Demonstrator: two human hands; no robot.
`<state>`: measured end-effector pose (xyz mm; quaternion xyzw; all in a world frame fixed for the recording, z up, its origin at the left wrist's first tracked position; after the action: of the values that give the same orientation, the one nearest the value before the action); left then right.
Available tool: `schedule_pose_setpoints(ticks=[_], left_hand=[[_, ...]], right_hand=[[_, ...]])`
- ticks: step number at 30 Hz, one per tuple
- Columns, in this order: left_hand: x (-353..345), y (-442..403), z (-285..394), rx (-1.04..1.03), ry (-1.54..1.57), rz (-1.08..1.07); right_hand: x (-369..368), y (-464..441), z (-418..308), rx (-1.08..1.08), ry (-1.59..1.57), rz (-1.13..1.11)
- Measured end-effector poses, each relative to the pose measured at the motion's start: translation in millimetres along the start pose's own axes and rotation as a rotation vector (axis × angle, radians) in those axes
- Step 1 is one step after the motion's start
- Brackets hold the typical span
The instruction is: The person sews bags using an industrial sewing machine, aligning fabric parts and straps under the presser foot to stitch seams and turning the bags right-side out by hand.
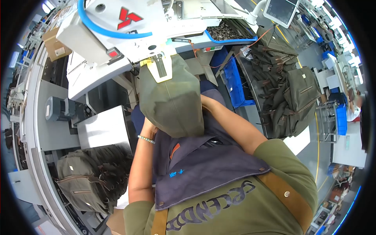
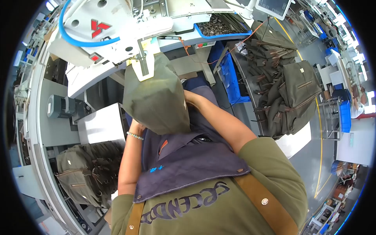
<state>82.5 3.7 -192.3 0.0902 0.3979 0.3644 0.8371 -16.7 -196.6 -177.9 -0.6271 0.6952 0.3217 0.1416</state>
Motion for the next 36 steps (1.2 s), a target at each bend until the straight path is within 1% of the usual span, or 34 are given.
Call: schedule_pose_setpoints(ticks=[1,2,4,6,7,9,11,13,14,16,17,18,20,21,22,24,25,26,30,31,33,36], left_hand=[[-27,28,18,-0.075,-0.230,-0.006],[-44,49,33,-0.032,-0.295,-0.004],[-51,74,53,-0.072,-0.093,-0.128],[-57,92,82,-0.193,0.071,-0.503],[-66,102,98,-0.281,0.072,-0.407],[-116,131,144,-0.491,-0.002,-0.366],[-137,128,172,-0.764,-0.246,-0.326],[-156,121,181,-1.051,-0.656,-0.149],[-178,125,178,-1.183,-0.900,-0.067],[-175,107,169,-1.442,-1.451,0.150],[-170,98,165,-1.655,-1.585,0.164],[-176,101,169,-1.708,-1.633,0.114],[-162,68,174,-1.405,-1.696,0.090],[-159,48,174,-1.402,-1.696,0.098],[-161,39,171,-1.736,-1.424,0.044],[-164,58,170,-2.034,-1.109,-0.006],[-176,76,173,-1.916,-1.515,0.137],[-182,79,173,-1.735,-1.908,0.284],[-176,61,177,-1.708,-1.897,0.291],[-174,56,179,-1.716,-1.628,0.122],[-171,52,181,-1.699,-1.358,-0.038],[-159,52,182,-1.716,-1.313,-0.086]], right_hand=[[-13,13,-13,0.040,-0.015,-0.051],[-30,27,-29,0.088,-0.030,-0.102],[-67,56,-66,0.207,-0.072,-0.218],[-102,79,-99,0.314,-0.122,-0.318],[-116,87,-117,0.369,-0.142,-0.355],[-136,93,-150,0.453,-0.171,-0.409],[-150,94,-179,0.507,-0.172,-0.437],[-155,90,-197,0.532,-0.134,-0.407],[-155,87,-203,0.540,-0.114,-0.382],[-152,82,-215,0.555,-0.062,-0.332],[-150,82,-220,0.561,-0.030,-0.304],[-148,82,-222,0.561,-0.003,-0.279],[-142,81,-227,0.560,0.053,-0.235],[-139,80,-229,0.557,0.087,-0.212],[-137,79,-228,0.556,0.130,-0.188],[-130,75,-228,0.550,0.203,-0.139],[-127,74,-227,0.547,0.242,-0.121],[-124,70,-227,0.542,0.279,-0.101],[-113,64,-221,0.520,0.448,-0.031],[-110,62,-221,0.511,0.496,-0.016],[-103,63,-215,0.495,0.607,0.014],[-91,63,-210,0.461,0.833,0.036]])
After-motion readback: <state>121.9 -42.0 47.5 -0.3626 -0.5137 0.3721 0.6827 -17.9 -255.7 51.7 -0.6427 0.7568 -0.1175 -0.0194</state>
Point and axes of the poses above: each hand's wrist, its own y-axis away from the middle knuckle, its own x-axis out of the back of the hand, z = x × y, the point moved 5 cm from there along -y, towards the middle knuckle, and after that the axes turned 4 degrees about -y, right-handed, at the moved point
